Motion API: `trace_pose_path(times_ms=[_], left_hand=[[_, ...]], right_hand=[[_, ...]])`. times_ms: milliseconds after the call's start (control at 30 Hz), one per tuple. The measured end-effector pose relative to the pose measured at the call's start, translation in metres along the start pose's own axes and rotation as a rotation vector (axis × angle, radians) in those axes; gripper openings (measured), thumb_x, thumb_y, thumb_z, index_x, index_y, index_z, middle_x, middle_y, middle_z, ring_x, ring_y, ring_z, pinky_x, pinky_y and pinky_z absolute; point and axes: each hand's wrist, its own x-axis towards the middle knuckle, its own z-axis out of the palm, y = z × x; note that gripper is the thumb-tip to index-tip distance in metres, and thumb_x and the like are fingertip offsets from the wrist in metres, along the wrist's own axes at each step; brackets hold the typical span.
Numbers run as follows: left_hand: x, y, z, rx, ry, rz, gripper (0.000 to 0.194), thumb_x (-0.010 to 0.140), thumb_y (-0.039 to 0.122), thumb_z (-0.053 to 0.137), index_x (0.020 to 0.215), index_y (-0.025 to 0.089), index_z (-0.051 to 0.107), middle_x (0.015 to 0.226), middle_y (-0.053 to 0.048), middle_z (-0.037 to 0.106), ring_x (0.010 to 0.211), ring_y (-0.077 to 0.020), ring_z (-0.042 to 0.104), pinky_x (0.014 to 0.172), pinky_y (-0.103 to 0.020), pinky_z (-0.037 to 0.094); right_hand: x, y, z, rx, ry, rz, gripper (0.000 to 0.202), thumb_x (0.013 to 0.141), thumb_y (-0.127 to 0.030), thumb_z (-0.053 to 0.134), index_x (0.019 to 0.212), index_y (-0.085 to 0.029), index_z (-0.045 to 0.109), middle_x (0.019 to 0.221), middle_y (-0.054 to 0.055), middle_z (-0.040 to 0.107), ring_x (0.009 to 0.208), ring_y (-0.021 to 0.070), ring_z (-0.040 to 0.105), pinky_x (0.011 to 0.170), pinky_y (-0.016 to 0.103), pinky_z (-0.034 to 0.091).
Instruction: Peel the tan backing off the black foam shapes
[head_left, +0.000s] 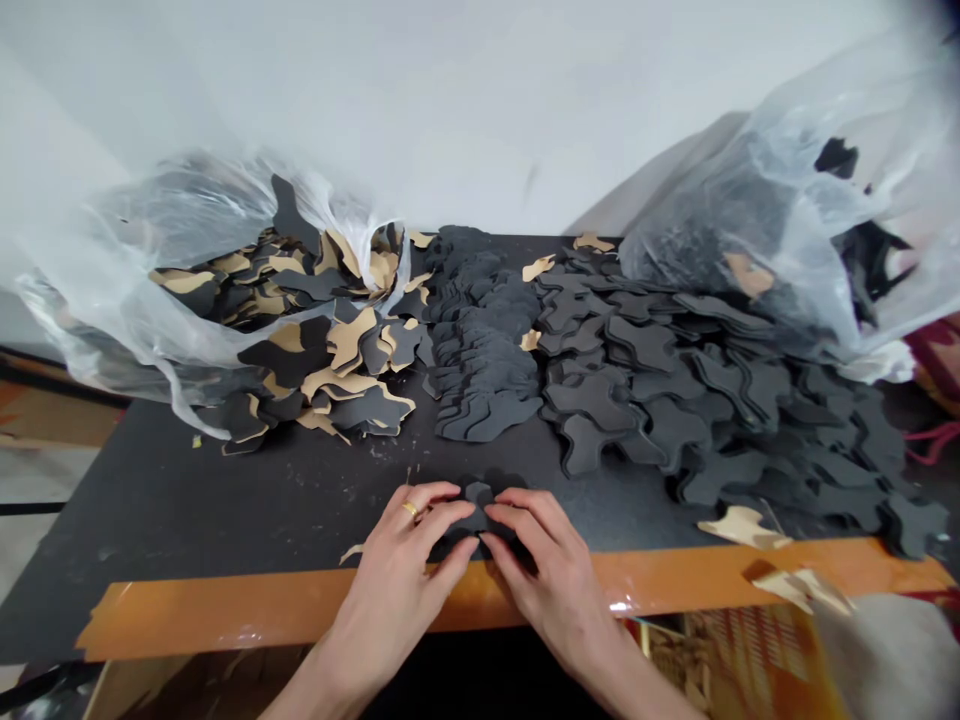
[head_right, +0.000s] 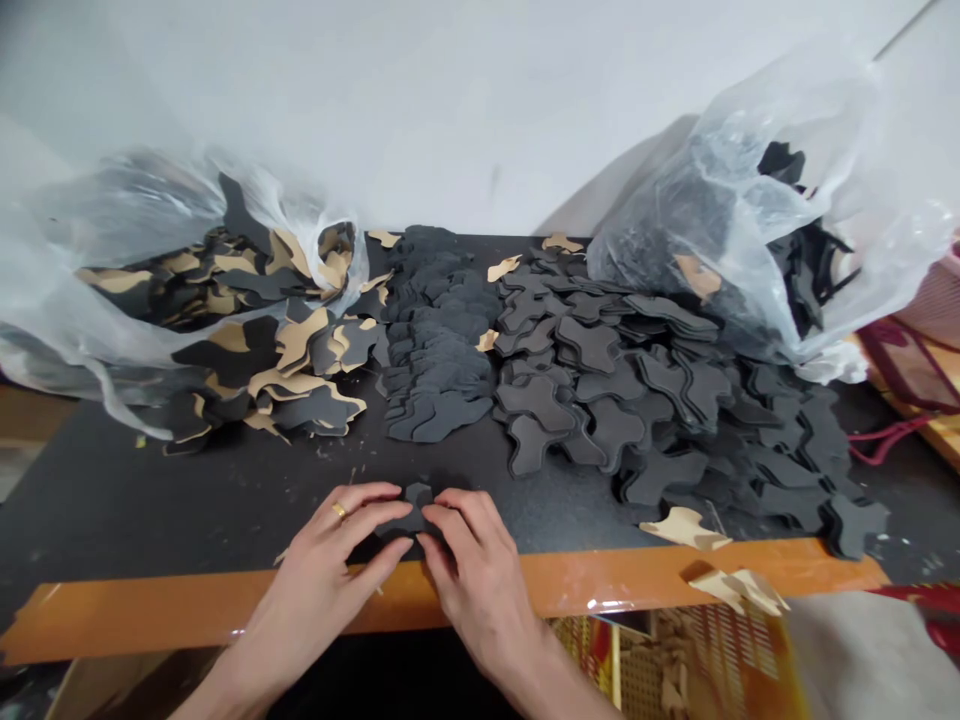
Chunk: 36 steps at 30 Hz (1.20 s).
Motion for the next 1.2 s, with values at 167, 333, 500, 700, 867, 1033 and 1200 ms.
trace_pose_path(times_ms=[167,333,500,700,867,1033,1200], left_hand=[[0.001,-0.010,0.004,0.053,0.048,0.132,0.021,0.092,0.017,0.062,0.112,0.022,0.067,0.113,-0.007,0.066,0.102,-0.0233,0.059,0.091,-0.040,0.052],[0.001,-0.014,0.008,0.086,0.101,0.220,0.025,0.093,0.013,0.060,0.117,0.017,0.066,0.112,-0.009,0.066,0.099,-0.0231,0.058,0.090,-0.041,0.052],[0.002,-0.016,0.011,0.108,0.088,0.229,0.028,0.094,0.013,0.058,0.121,0.016,0.066,0.113,-0.011,0.064,0.099,-0.0228,0.057,0.088,-0.039,0.053],[0.003,-0.015,0.012,0.130,0.086,0.241,0.028,0.094,0.013,0.058,0.121,0.015,0.066,0.114,-0.011,0.064,0.099,-0.0230,0.057,0.088,-0.039,0.053],[0.003,-0.014,0.012,0.145,0.087,0.243,0.027,0.095,0.013,0.057,0.120,0.015,0.066,0.113,-0.011,0.064,0.099,-0.0236,0.056,0.087,-0.040,0.054],[0.003,-0.014,0.012,0.152,0.075,0.238,0.028,0.095,0.013,0.057,0.121,0.015,0.066,0.113,-0.011,0.064,0.099,-0.0237,0.056,0.087,-0.040,0.054],[0.004,-0.012,0.011,0.191,0.069,0.247,0.028,0.095,0.013,0.055,0.121,0.015,0.066,0.113,-0.011,0.064,0.098,-0.0239,0.057,0.085,-0.040,0.056]], right_hand=[[0.001,0.001,0.003,0.005,0.040,-0.011,0.026,0.089,-0.008,0.063,0.113,-0.018,0.061,0.107,0.008,0.061,0.097,0.0214,0.055,0.084,0.037,0.053],[0.001,0.003,0.005,0.001,0.048,-0.026,0.031,0.089,-0.007,0.064,0.119,-0.016,0.061,0.108,0.009,0.061,0.098,0.0216,0.054,0.085,0.037,0.053],[0.001,0.003,0.006,-0.016,0.041,-0.023,0.031,0.090,-0.007,0.062,0.119,-0.015,0.062,0.109,0.010,0.060,0.099,0.0221,0.054,0.086,0.038,0.053],[0.002,0.003,0.006,-0.024,0.053,-0.034,0.032,0.090,-0.006,0.063,0.121,-0.014,0.061,0.108,0.010,0.060,0.099,0.0223,0.053,0.085,0.038,0.053],[0.002,0.002,0.006,-0.039,0.051,-0.032,0.031,0.091,-0.007,0.062,0.120,-0.014,0.062,0.109,0.011,0.060,0.099,0.0222,0.054,0.084,0.038,0.054],[0.002,0.001,0.006,-0.056,0.047,-0.027,0.030,0.091,-0.008,0.061,0.121,-0.015,0.061,0.109,0.011,0.060,0.099,0.0228,0.054,0.083,0.039,0.055],[0.003,0.000,0.005,-0.063,0.032,-0.023,0.030,0.091,-0.007,0.061,0.120,-0.012,0.062,0.108,0.012,0.059,0.099,0.0227,0.054,0.084,0.039,0.055]])
